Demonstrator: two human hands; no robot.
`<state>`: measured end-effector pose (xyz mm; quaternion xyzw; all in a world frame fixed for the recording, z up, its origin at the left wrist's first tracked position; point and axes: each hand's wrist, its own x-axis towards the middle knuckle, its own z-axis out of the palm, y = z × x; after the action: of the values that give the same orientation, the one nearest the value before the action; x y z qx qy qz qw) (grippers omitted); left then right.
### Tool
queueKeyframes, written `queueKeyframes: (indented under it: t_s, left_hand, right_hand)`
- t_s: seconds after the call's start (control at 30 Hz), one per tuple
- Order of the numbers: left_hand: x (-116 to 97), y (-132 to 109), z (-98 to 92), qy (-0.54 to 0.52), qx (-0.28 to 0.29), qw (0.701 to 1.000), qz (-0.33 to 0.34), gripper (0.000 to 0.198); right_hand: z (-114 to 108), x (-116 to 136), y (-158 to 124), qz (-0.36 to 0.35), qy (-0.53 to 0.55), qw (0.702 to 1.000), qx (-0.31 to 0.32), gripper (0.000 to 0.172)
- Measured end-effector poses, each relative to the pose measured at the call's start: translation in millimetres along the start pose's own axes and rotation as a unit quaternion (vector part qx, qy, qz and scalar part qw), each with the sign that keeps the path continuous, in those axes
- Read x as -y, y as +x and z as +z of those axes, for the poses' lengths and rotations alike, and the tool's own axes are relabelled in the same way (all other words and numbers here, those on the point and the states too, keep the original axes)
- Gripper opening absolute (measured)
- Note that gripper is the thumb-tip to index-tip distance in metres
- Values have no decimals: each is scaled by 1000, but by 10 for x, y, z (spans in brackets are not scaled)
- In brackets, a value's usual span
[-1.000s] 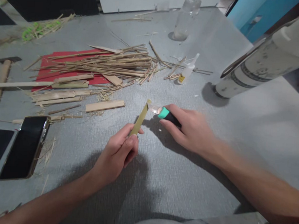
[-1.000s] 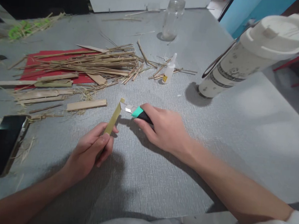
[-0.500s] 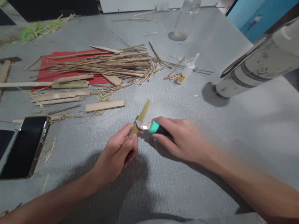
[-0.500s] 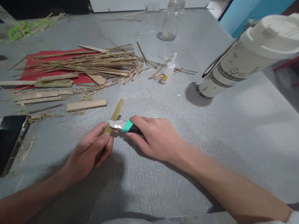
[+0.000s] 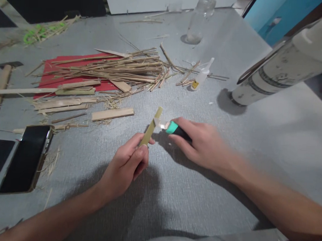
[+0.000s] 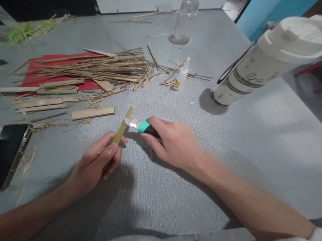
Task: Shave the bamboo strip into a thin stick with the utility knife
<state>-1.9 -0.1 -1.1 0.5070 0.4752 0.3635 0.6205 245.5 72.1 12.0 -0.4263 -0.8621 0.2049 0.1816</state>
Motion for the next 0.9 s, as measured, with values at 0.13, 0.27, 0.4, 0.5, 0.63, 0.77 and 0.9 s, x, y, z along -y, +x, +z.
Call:
queueKeyframes:
  t_s: [0.13,0.27,0.4,0.5,0.63,0.77,0.9]
  left_hand:
    - [-10,0,8,4,3,1000,0,32]
    - [-9,5,7,1,1,1000,3,30]
    - [-9,13,9,0,-1,1000,7,31]
    - [-16,13,12,0,-1,1000,7,32]
    - [-26,2,8,0,2,1000,0,31]
    - [-24,-2,8,5,-1,1000,2,31]
    - [-14,13,18,9,0,1000,4,32]
  right_hand:
    - [1,-14,2,4,5,1000,-10,34]
    - [36,8,-19,-24,22,999,28,36]
    - [1,-20,5,13,-2,1000,-6,34]
    - [4,-10,4,10,8,1000,-4,33]
    - [32,38,-23,-16,24,999,34,36]
    - [-4,6,1,13,-1,1000,-5,34]
    - [8,-4,-3,-4,16,1000,8,33]
